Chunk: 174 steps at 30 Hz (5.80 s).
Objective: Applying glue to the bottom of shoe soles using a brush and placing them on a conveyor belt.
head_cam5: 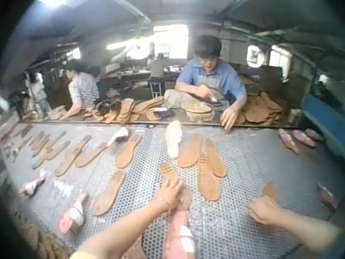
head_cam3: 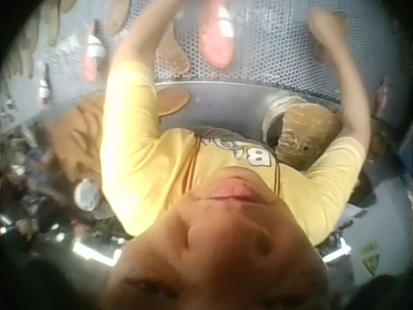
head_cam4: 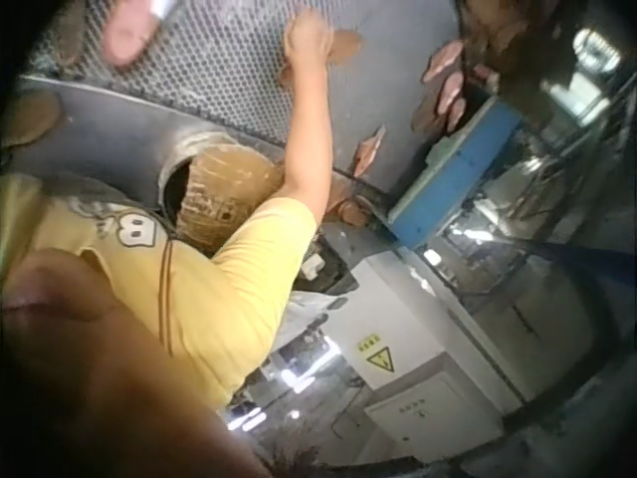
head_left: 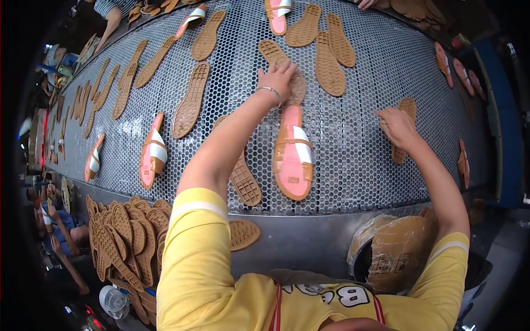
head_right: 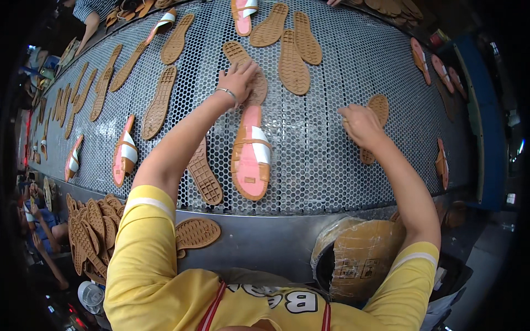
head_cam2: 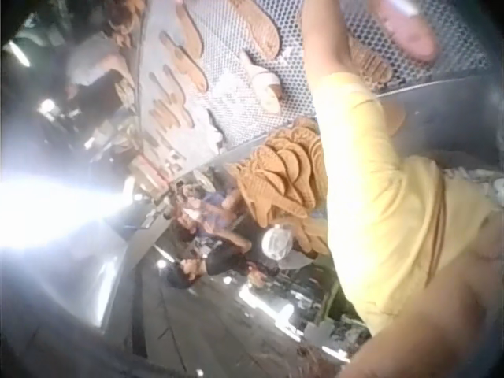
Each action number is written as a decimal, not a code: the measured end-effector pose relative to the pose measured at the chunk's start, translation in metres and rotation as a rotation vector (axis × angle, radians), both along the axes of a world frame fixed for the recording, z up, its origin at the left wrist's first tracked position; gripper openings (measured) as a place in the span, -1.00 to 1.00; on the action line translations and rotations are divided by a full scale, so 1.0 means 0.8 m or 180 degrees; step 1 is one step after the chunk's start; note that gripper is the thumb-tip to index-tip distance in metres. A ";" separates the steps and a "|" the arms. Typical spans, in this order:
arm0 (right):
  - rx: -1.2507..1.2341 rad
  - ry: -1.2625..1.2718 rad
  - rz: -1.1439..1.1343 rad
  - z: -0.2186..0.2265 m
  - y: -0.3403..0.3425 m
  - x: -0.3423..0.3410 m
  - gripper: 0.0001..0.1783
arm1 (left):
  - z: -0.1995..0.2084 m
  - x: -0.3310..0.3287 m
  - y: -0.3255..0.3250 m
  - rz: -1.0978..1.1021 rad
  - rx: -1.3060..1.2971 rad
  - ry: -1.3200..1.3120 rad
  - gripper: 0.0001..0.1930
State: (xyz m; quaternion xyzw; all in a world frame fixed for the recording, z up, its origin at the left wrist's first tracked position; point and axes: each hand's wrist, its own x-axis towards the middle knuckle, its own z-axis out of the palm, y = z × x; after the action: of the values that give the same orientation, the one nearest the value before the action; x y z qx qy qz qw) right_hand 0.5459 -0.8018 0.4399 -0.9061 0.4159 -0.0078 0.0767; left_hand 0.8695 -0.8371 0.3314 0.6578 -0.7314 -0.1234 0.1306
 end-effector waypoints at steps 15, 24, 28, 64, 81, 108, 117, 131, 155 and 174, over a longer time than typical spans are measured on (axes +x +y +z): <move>-0.0448 0.0077 -0.0362 -0.112 -0.201 0.270 -0.62 | -0.040 0.067 0.020 -0.1224 -0.0668 -0.0597 -0.70; -0.1097 0.0505 0.0508 -0.135 -0.186 0.230 -0.78 | -0.014 0.094 0.019 -0.1385 -0.1323 -0.0779 -0.80; -0.1870 -0.0485 0.0379 -0.053 -0.150 0.221 -0.87 | 0.082 0.122 0.029 -0.0393 -0.1073 -0.0326 -0.83; -0.1544 0.0114 0.1208 -0.126 0.073 0.507 -0.76 | 0.269 0.374 0.682 0.2567 -0.2774 -0.0960 -0.84; 0.1100 -0.3069 0.0029 0.118 0.269 0.226 -0.80 | 0.142 0.387 0.655 0.1803 -0.0381 -0.1452 -0.66; 0.0461 -0.2025 0.0198 0.011 0.446 0.394 -0.72 | 0.154 0.403 0.655 0.1696 0.0690 -0.1026 -0.27; 0.0158 -0.1353 0.1488 -0.090 0.473 0.398 -0.62 | 0.136 0.393 0.656 0.1600 0.0637 -0.1173 -0.23; -0.0005 -0.1015 0.1248 -0.092 0.460 0.357 -0.47 | 0.146 0.335 0.696 0.2182 -0.1630 0.0161 -0.64; 0.0405 -0.3303 -0.1709 0.017 0.443 0.025 -0.44 | 0.011 0.046 0.560 -0.0301 0.0524 -0.0660 -0.41; -0.0296 -0.2515 -0.1960 -0.058 0.483 -0.027 -0.82 | 0.024 -0.011 0.549 0.0240 0.1002 -0.0135 -0.28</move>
State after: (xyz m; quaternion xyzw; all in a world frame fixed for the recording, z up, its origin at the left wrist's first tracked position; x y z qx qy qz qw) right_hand 0.5245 -0.4151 0.3936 -0.6717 0.6023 -0.3911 0.1821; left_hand 0.8609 -0.3981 0.3506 0.6996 -0.6805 -0.2175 0.0150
